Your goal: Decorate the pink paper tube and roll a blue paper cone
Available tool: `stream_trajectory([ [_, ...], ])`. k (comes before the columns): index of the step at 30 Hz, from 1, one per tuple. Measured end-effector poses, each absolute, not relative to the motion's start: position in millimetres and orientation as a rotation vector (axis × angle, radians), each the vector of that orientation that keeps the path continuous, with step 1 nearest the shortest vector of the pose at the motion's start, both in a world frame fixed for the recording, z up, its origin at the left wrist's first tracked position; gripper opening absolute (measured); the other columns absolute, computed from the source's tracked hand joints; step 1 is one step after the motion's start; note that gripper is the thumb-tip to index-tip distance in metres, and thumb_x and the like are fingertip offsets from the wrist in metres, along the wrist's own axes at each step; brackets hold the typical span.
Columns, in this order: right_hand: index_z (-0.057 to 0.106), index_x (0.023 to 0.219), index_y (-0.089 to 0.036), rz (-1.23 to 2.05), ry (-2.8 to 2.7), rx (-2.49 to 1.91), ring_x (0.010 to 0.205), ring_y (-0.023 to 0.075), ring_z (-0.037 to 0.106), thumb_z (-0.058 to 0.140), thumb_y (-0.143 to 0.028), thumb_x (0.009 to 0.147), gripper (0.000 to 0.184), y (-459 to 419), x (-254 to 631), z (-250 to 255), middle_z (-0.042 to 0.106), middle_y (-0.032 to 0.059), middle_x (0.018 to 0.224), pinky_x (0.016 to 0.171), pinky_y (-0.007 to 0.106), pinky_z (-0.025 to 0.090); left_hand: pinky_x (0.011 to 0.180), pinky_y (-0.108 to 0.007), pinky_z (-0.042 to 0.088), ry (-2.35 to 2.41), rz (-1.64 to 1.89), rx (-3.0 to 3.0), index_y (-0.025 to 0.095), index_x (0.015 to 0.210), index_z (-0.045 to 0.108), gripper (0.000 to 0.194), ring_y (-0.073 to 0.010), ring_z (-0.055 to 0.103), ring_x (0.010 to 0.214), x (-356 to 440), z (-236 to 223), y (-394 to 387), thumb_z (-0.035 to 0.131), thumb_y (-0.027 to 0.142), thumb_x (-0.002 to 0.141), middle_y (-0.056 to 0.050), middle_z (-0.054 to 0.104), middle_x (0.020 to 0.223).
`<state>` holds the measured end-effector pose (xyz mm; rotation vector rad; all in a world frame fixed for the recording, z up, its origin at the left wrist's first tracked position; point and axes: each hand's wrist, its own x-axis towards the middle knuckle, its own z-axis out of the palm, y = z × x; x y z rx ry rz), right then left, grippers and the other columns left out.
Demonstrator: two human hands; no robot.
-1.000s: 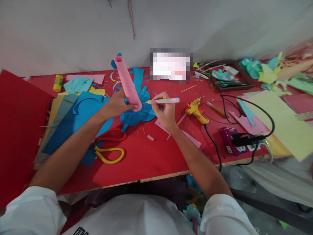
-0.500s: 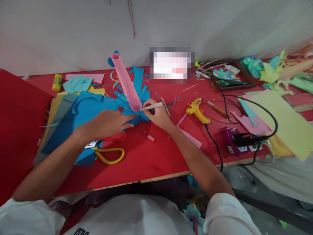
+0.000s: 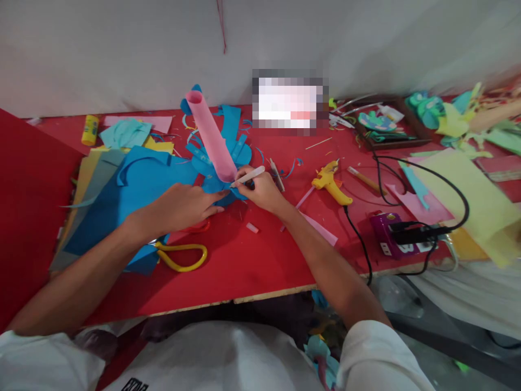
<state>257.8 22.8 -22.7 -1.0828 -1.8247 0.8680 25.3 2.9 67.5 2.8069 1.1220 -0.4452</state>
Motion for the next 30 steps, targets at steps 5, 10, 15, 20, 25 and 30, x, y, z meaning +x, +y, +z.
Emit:
stream_trajectory([
  [5, 0.067, 0.089, -0.021, 0.798, -1.822, -1.099, 0.073, 0.0173, 0.065, 0.063, -0.03, 0.09, 0.009, 22.9, 258.0, -21.9, 0.074, 0.0036, 0.086, 0.068, 0.03, 0.051, 0.069, -0.034, 0.047, 1.116, -0.487, 2.826, 0.023, 0.153, 0.056, 0.049, -0.0343, 0.076, 0.089, 25.6, 68.8, 2.7, 0.041, 0.043, 0.111, -0.018, 0.077, 0.096],
  [10, 0.066, 0.087, -0.021, 0.76, -1.815, -1.117, 0.072, 0.0173, 0.065, 0.063, -0.029, 0.088, 0.008, 23.6, 258.8, -22.4, 0.074, 0.0034, 0.084, 0.067, 0.029, 0.051, 0.068, -0.035, 0.046, 1.114, -0.504, 2.835, 0.023, 0.15, 0.059, 0.047, -0.0354, 0.076, 0.088, 27.5, 70.7, 3.5, 0.04, 0.043, 0.111, -0.017, 0.077, 0.095],
  [15, 0.065, 0.088, -0.021, 0.764, -1.799, -1.129, 0.067, 0.0149, 0.062, 0.061, -0.029, 0.089, 0.009, 24.1, 258.9, -22.5, 0.073, 0.0028, 0.082, 0.065, 0.028, 0.05, 0.066, -0.035, 0.045, 1.12, -0.52, 2.83, 0.023, 0.148, 0.06, 0.046, -0.036, 0.076, 0.087, 28.2, 71.9, 5.8, 0.041, 0.042, 0.111, -0.016, 0.077, 0.095],
  [20, 0.066, 0.089, -0.021, 0.834, -1.819, -1.116, 0.073, 0.0169, 0.065, 0.064, -0.031, 0.09, 0.01, 22.8, 258.7, -23.6, 0.074, 0.0037, 0.086, 0.067, 0.029, 0.052, 0.072, -0.037, 0.046, 1.126, -0.478, 2.766, 0.025, 0.147, 0.063, 0.045, -0.0347, 0.075, 0.089, 26.4, 69.5, 9.3, 0.043, 0.042, 0.11, -0.016, 0.078, 0.098],
  [25, 0.067, 0.09, -0.021, 0.877, -1.831, -1.095, 0.076, 0.0173, 0.067, 0.065, -0.035, 0.092, 0.015, 22.0, 259.2, -23.3, 0.074, 0.0038, 0.089, 0.07, 0.03, 0.052, 0.075, -0.037, 0.047, 1.137, -0.457, 2.722, 0.026, 0.146, 0.064, 0.044, -0.0339, 0.075, 0.089, 25.1, 69.0, 10.4, 0.045, 0.043, 0.109, -0.015, 0.077, 0.1],
  [30, 0.069, 0.092, -0.021, 0.774, -1.847, -1.095, 0.079, 0.0182, 0.066, 0.063, -0.037, 0.093, 0.017, 24.4, 259.1, -23.2, 0.076, 0.005, 0.09, 0.072, 0.03, 0.052, 0.072, -0.038, 0.048, 1.124, -0.489, 2.741, 0.025, 0.147, 0.063, 0.046, -0.0353, 0.075, 0.088, 26.2, 70.4, 10.1, 0.043, 0.043, 0.11, -0.016, 0.077, 0.099],
])
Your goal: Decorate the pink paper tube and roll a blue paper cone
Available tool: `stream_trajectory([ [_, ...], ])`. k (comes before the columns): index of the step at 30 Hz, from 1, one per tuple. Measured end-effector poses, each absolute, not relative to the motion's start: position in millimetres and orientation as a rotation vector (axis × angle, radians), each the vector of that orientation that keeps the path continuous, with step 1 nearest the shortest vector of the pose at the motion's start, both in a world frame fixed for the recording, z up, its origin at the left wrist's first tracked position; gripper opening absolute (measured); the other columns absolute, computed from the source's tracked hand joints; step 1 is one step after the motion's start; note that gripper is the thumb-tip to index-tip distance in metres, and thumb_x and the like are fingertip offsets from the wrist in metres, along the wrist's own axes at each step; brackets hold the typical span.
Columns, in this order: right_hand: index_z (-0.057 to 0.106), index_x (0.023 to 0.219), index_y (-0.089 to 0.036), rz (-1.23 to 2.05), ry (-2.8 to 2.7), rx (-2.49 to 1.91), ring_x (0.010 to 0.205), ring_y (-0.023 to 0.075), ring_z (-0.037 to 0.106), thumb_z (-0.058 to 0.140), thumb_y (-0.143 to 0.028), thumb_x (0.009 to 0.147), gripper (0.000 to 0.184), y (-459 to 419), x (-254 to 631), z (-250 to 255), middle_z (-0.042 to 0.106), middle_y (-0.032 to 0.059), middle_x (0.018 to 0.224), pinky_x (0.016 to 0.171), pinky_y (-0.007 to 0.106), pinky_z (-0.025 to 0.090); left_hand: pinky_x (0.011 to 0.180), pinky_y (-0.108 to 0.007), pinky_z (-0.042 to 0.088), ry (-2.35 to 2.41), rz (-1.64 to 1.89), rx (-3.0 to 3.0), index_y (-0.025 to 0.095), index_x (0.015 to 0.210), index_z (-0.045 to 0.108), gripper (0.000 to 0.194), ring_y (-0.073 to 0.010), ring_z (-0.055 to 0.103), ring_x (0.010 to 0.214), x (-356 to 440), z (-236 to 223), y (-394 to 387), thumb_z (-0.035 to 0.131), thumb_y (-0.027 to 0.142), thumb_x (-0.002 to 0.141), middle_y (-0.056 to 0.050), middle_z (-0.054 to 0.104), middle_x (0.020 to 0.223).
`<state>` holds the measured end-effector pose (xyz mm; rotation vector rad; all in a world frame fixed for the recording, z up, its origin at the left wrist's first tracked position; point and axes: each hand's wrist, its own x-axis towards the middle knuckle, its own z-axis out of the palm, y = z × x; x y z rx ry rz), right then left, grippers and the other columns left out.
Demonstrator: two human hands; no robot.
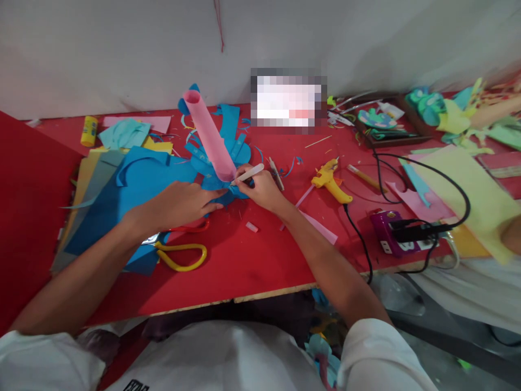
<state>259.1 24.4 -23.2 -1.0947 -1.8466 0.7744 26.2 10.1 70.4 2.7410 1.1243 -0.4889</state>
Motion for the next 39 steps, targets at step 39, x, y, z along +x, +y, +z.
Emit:
stream_trajectory([
  [39, 0.067, 0.088, -0.02, 0.823, -1.819, -1.108, 0.073, 0.0168, 0.066, 0.063, -0.035, 0.092, 0.016, 25.0, 260.9, -21.8, 0.075, 0.0047, 0.087, 0.066, 0.029, 0.051, 0.066, -0.036, 0.043, 1.114, -0.586, 2.758, 0.026, 0.15, 0.059, 0.047, -0.037, 0.075, 0.092, 28.6, 76.7, 8.8, 0.04, 0.044, 0.111, -0.016, 0.077, 0.1],
])
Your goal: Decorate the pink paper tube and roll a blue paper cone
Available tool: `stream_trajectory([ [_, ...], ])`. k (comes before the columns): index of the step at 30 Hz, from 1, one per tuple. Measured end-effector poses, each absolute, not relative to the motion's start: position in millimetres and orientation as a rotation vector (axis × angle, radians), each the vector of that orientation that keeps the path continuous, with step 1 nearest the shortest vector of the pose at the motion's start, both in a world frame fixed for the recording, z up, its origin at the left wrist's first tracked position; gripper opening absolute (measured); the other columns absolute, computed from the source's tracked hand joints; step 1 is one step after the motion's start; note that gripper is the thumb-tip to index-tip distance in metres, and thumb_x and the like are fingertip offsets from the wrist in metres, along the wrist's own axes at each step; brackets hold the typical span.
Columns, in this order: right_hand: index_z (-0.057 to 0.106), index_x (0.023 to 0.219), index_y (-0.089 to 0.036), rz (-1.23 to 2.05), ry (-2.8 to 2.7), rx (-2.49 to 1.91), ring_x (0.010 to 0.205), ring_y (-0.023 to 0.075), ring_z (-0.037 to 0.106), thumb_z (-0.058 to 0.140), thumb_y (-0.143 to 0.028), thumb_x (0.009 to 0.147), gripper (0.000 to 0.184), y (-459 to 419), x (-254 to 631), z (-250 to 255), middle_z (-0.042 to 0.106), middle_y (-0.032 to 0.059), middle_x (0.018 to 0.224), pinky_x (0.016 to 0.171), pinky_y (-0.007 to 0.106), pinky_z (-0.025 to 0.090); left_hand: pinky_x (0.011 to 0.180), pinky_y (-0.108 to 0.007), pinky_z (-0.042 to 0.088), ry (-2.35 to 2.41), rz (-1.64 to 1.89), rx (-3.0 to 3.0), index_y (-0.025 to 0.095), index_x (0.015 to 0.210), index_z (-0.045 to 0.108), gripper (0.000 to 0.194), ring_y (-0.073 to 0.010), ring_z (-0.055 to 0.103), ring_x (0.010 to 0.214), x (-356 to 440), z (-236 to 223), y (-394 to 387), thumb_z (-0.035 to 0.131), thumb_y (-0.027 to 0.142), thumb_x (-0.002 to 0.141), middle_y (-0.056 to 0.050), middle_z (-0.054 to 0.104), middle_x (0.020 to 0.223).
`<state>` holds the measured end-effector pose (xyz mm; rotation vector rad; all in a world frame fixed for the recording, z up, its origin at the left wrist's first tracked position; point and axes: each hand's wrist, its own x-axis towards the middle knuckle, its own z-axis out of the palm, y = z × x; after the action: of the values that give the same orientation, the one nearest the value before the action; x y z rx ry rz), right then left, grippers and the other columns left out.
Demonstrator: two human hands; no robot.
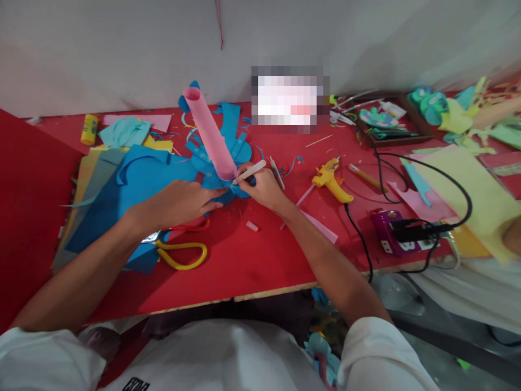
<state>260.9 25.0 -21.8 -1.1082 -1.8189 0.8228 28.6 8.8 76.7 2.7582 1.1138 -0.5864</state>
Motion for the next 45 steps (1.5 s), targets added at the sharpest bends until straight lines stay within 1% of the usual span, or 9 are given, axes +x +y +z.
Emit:
stream_trajectory([
  [11, 0.066, 0.089, -0.021, 0.836, -1.805, -1.124, 0.071, 0.0172, 0.066, 0.063, -0.037, 0.094, 0.017, 24, 260, -21, 0.074, 0.0042, 0.083, 0.064, 0.03, 0.051, 0.068, -0.035, 0.045, 1.104, -0.573, 2.753, 0.024, 0.149, 0.059, 0.047, -0.0357, 0.075, 0.091, 28, 77, 9, 0.039, 0.043, 0.111, -0.016, 0.076, 0.1],
  [16, 0.069, 0.092, -0.021, 0.821, -1.854, -1.075, 0.077, 0.0177, 0.067, 0.062, -0.037, 0.095, 0.018, 24, 260, -22, 0.077, 0.0051, 0.092, 0.069, 0.03, 0.052, 0.071, -0.035, 0.047, 1.112, -0.577, 2.744, 0.023, 0.148, 0.06, 0.047, -0.0339, 0.075, 0.089, 29, 78, 8, 0.04, 0.042, 0.111, -0.016, 0.077, 0.101],
  [25, 0.068, 0.087, -0.021, 0.79, -1.816, -1.136, 0.07, 0.0167, 0.064, 0.064, -0.032, 0.09, 0.013, 24, 260, -22, 0.075, 0.0037, 0.084, 0.065, 0.029, 0.052, 0.067, -0.037, 0.045, 1.103, -0.548, 2.746, 0.023, 0.148, 0.061, 0.047, -0.0361, 0.075, 0.087, 26, 76, 9, 0.04, 0.042, 0.11, -0.017, 0.077, 0.099],
  [34, 0.067, 0.088, -0.021, 0.812, -1.798, -1.111, 0.071, 0.0173, 0.066, 0.065, -0.032, 0.089, 0.011, 24, 260, -23, 0.074, 0.0038, 0.084, 0.067, 0.031, 0.053, 0.066, -0.035, 0.041, 1.107, -0.521, 2.746, 0.024, 0.149, 0.06, 0.047, -0.0319, 0.072, 0.082, 28, 71, 10, 0.039, 0.042, 0.11, -0.016, 0.077, 0.097],
  [37, 0.066, 0.087, -0.022, 0.839, -1.763, -1.136, 0.07, 0.0174, 0.065, 0.065, -0.032, 0.088, 0.01, 22, 260, -22, 0.072, 0.0021, 0.081, 0.065, 0.03, 0.052, 0.068, -0.033, 0.038, 1.09, -0.496, 2.742, 0.026, 0.132, 0.072, 0.042, -0.0279, 0.07, 0.085, 21, 78, 21, 0.041, 0.044, 0.111, -0.012, 0.078, 0.101],
  [39, 0.065, 0.086, -0.023, 0.808, -1.717, -1.17, 0.067, 0.0161, 0.061, 0.065, -0.03, 0.087, 0.007, 21, 260, -20, 0.07, 0.0007, 0.078, 0.062, 0.029, 0.049, 0.074, -0.034, 0.039, 1.232, -0.367, 2.708, 0.021, 0.112, 0.078, 0.047, -0.0245, 0.067, 0.09, 12, 86, 32, 0.039, 0.047, 0.112, -0.01, 0.078, 0.102],
  [40, 0.064, 0.084, -0.023, 0.778, -1.692, -1.182, 0.066, 0.0155, 0.059, 0.065, -0.028, 0.086, 0.006, 20, 260, -19, 0.069, 0.0003, 0.077, 0.062, 0.029, 0.048, 0.077, -0.034, 0.041, 1.405, -0.23, 2.686, 0.017, 0.109, 0.077, 0.049, -0.0222, 0.065, 0.089, 8, 89, 39, 0.036, 0.045, 0.113, -0.01, 0.078, 0.102],
  [43, 0.062, 0.083, -0.023, 0.698, -1.617, -1.176, 0.064, 0.0145, 0.056, 0.065, -0.026, 0.085, 0.005, 20, 259, -19, 0.066, -0.0004, 0.076, 0.061, 0.03, 0.046, 0.088, -0.028, 0.047, 1.434, 0.36, 2.476, 0.014, 0.135, 0.059, 0.047, -0.0126, 0.061, 0.097, 1, 88, 57, 0.044, 0.052, 0.111, -0.008, 0.075, 0.121],
  [45, 0.061, 0.084, -0.023, 0.677, -1.566, -1.154, 0.064, 0.0147, 0.057, 0.065, -0.028, 0.089, 0.008, 20, 259, -20, 0.065, -0.0007, 0.075, 0.06, 0.03, 0.044, 0.095, -0.028, 0.051, 1.207, 0.637, 2.34, 0.014, 0.152, 0.039, 0.063, -0.0144, 0.061, 0.119, 6, 78, 67, 0.054, 0.053, 0.106, -0.013, 0.066, 0.144],
])
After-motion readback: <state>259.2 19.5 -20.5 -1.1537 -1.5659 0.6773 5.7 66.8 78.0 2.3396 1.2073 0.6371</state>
